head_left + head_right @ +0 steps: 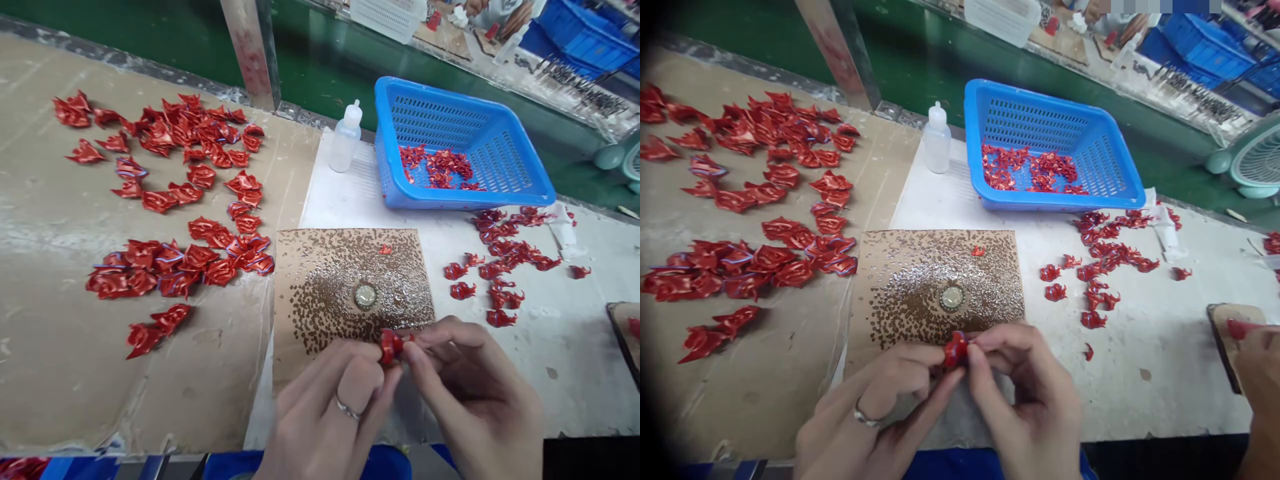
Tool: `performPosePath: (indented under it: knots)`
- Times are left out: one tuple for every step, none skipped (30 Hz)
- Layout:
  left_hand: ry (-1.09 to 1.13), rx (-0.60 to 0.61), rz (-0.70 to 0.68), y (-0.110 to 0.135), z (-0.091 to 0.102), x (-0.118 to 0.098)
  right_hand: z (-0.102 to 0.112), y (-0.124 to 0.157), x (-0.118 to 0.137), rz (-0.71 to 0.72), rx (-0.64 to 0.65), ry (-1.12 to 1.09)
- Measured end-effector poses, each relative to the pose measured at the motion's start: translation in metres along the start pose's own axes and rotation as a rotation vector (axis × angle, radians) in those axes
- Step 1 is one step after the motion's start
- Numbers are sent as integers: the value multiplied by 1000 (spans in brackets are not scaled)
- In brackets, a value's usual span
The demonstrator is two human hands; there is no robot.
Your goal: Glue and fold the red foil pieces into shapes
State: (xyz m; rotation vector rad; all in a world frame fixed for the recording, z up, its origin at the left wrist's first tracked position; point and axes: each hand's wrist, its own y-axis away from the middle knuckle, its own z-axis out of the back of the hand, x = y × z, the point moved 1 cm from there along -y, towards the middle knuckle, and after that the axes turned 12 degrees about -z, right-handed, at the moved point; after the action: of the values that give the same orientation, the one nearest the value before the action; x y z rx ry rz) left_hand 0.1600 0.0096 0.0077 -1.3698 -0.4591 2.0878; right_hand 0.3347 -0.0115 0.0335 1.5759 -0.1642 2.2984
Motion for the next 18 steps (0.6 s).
performPosePath:
  knots:
    - [-1,24,-11,1,2,1,11,-2,-4,-10,-68,37]
    - [-14,44,-8,2,4,2,23,-6,-10,-31,-163,77]
    - [-40,45,10,3,8,4,37,-10,-15,-51,-278,123]
    - [-70,31,45,5,11,5,50,-14,-20,-65,-407,170]
    - [-99,6,80,6,15,6,62,-18,-26,-94,-499,230]
    - [-122,-16,101,6,17,6,71,-23,-30,-111,-546,293]
    - [-132,-32,103,7,18,5,78,-27,-35,-124,-574,351]
    - [-127,-44,79,6,17,4,81,-31,-38,-131,-581,411]
    - [-108,-48,46,6,15,2,83,-34,-40,-131,-579,468]
    - [-86,-50,19,5,13,0,83,-36,-42,-128,-573,519]
    - [-71,-54,7,3,11,-2,82,-38,-42,-120,-567,567]
    - [-65,-55,14,3,9,-3,81,-38,-42,-101,-566,615]
    - [-69,-56,39,3,9,-3,80,-37,-41,-78,-560,665]
    - [-81,-54,76,3,10,-2,81,-34,-40,-50,-555,708]
    - [-91,-52,102,6,12,0,84,-30,-39,-20,-566,743]
    - [-89,-55,104,10,16,3,89,-25,-39,-7,-583,769]
    - [-88,-63,111,15,22,6,95,-20,-40,-18,-598,785]
    - [-87,-78,115,23,30,10,103,-14,-42,-52,-601,791]
